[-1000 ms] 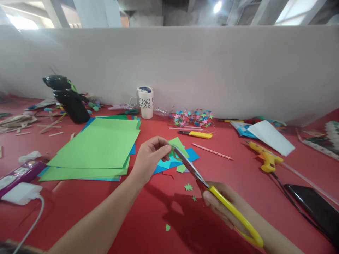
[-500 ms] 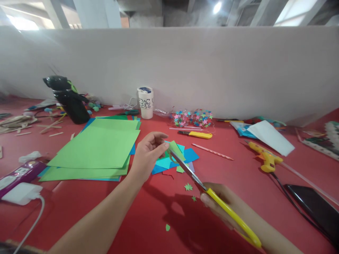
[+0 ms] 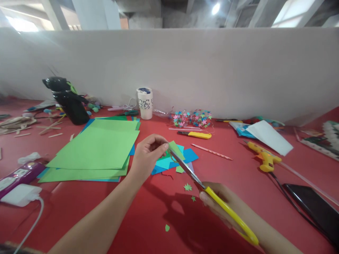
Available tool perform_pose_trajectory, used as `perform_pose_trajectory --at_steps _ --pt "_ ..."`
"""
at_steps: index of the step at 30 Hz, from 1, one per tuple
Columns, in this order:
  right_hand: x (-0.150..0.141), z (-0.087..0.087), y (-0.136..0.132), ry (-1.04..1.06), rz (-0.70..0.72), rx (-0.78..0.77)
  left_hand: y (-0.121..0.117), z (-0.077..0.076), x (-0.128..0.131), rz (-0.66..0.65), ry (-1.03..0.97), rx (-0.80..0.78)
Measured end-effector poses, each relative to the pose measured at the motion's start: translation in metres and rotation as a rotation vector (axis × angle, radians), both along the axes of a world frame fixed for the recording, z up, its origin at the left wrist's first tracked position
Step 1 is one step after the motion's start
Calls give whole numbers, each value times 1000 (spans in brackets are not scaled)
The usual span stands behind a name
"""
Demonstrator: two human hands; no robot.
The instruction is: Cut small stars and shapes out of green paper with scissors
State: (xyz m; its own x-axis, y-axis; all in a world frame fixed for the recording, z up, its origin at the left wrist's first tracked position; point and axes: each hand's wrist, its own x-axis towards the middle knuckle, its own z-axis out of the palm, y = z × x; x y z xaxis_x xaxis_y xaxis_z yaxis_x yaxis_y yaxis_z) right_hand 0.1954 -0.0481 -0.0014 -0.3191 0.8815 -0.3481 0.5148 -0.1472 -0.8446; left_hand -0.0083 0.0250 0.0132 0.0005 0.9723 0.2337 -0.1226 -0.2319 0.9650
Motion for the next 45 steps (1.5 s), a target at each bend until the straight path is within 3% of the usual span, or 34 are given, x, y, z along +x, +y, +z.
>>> perform_pose_trajectory --at_steps 17,30,36,40,45 --pt "2 -4 -3 124 -37 22 1 -6 0 -102 -109 -111" --pt "4 0 -7 69 -19 78 -3 -4 3 -45 -8 -54" --pt "6 -7 -1 81 33 66 -4 -3 3 -33 62 -64" --pt "4 -12 0 65 -21 64 -7 0 4 -2 133 -12" --pt "4 -13 0 90 -9 61 -7 -1 6 -27 61 -64"
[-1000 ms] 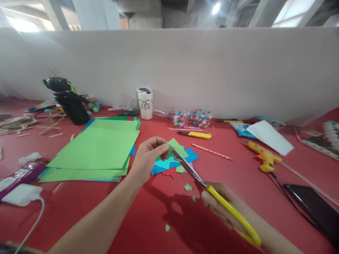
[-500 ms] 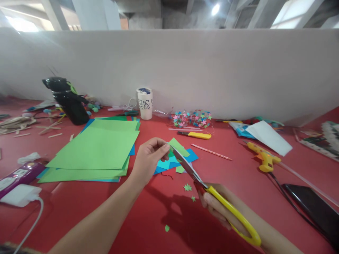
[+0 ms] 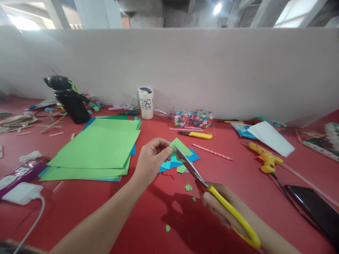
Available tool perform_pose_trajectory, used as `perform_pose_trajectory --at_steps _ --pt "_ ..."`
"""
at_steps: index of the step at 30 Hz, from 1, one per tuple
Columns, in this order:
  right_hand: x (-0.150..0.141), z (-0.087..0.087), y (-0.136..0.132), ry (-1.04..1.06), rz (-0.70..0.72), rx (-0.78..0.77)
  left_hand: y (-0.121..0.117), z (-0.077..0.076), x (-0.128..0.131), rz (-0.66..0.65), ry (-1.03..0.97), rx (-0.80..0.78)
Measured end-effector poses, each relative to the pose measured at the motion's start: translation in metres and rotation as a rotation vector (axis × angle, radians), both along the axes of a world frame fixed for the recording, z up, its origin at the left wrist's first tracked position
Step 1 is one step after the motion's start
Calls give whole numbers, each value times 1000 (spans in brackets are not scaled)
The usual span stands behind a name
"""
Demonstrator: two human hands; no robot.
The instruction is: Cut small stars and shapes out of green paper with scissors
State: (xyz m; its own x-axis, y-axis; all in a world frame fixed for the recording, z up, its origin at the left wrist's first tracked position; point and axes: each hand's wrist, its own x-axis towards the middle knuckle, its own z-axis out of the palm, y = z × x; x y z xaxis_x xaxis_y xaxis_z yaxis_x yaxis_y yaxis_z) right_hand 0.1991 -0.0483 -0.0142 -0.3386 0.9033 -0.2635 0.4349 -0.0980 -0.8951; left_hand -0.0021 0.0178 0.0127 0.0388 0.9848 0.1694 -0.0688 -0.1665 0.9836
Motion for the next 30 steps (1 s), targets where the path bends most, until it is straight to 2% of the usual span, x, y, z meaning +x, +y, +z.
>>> perform_pose_trajectory --at_steps 4,11,17,24,30 --pt "2 -3 1 -4 35 54 0 -3 2 -86 -82 -100" --pt "-1 -4 0 -97 -13 83 -2 -2 2 -127 -183 -157" --pt "0 -10 4 -196 -25 223 -1 -4 3 -157 -229 -178" --pt "5 -7 2 -39 16 72 3 -5 -4 -226 -286 -194" --pt "3 2 1 -63 13 55 6 0 -9 -219 -210 -198"
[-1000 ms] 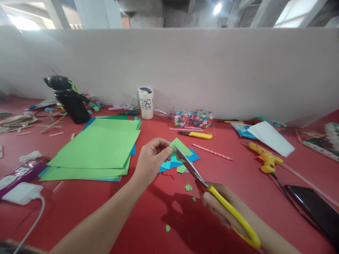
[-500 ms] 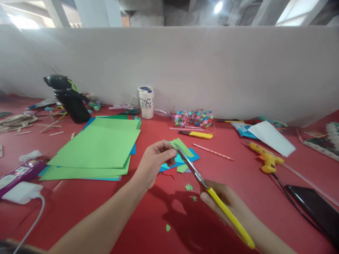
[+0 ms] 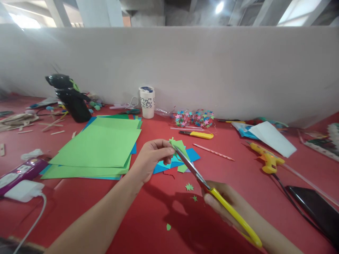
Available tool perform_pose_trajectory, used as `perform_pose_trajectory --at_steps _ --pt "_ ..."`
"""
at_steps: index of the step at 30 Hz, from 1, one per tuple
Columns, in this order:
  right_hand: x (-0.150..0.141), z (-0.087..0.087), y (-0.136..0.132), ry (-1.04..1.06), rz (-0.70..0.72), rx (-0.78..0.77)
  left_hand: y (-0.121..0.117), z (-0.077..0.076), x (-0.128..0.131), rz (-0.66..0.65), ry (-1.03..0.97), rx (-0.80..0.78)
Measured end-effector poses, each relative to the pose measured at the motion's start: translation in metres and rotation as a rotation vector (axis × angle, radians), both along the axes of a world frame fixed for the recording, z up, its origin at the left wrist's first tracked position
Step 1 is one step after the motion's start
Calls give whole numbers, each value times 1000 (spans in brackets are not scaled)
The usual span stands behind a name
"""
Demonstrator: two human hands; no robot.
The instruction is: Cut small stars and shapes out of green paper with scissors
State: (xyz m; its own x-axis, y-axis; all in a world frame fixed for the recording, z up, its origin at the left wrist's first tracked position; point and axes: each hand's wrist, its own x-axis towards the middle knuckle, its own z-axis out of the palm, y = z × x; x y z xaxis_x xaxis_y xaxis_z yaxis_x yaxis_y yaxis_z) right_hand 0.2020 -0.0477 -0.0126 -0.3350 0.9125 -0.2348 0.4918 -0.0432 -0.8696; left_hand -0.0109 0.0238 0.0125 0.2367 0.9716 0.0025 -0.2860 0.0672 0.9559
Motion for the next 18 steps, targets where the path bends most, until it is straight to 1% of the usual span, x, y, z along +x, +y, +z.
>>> perform_pose_trajectory --at_steps 7,13,18 --pt "0 -2 0 -20 2 -25 1 7 -4 1 114 2" --pt "-1 -5 0 5 -21 -49 0 7 -2 19 99 -20" --pt "-2 -1 -5 30 -65 -86 0 6 -1 20 64 -30"
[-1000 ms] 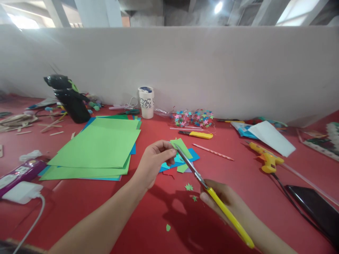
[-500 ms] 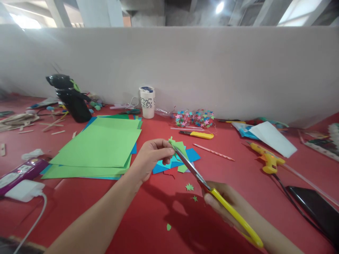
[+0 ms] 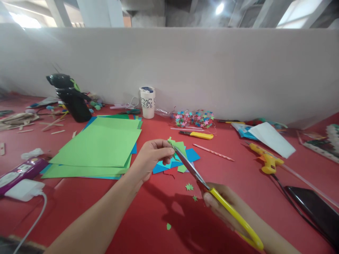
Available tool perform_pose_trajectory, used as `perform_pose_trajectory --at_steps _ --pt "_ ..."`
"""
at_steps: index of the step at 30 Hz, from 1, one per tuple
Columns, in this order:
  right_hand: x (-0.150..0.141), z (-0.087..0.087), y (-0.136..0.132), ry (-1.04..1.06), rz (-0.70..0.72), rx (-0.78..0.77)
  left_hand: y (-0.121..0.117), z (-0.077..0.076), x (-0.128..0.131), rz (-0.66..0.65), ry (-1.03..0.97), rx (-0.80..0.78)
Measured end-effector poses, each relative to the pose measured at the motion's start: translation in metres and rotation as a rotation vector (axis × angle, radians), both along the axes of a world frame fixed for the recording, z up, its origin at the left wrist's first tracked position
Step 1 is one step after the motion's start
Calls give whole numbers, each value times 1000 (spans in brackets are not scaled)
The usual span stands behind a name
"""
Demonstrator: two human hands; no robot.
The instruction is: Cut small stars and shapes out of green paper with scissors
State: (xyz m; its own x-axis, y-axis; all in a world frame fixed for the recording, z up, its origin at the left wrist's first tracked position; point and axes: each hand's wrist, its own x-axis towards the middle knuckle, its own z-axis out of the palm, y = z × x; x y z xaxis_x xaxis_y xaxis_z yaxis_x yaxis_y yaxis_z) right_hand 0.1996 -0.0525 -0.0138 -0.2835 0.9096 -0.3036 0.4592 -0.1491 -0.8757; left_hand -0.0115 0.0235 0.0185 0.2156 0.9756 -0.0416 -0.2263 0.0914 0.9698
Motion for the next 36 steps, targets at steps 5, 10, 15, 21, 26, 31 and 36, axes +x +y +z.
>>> perform_pose_trajectory --at_steps 5,10,15,21,26,31,36 --pt "0 3 -2 39 -10 -26 0 -3 1 -2 -27 8" --pt "-1 5 -2 2 -26 3 1 -4 0 -8 -33 -1" --pt "-2 9 -1 2 11 3 0 -3 1 -3 -42 -12" --pt "-1 9 1 -11 32 0 1 -4 1 -5 -46 -22" --pt "-1 6 4 -19 39 26 3 -7 0 -6 -34 5" --pt "0 0 5 15 41 65 2 -9 3 -4 -7 27" --pt "0 2 6 3 13 67 0 -9 6 27 14 17"
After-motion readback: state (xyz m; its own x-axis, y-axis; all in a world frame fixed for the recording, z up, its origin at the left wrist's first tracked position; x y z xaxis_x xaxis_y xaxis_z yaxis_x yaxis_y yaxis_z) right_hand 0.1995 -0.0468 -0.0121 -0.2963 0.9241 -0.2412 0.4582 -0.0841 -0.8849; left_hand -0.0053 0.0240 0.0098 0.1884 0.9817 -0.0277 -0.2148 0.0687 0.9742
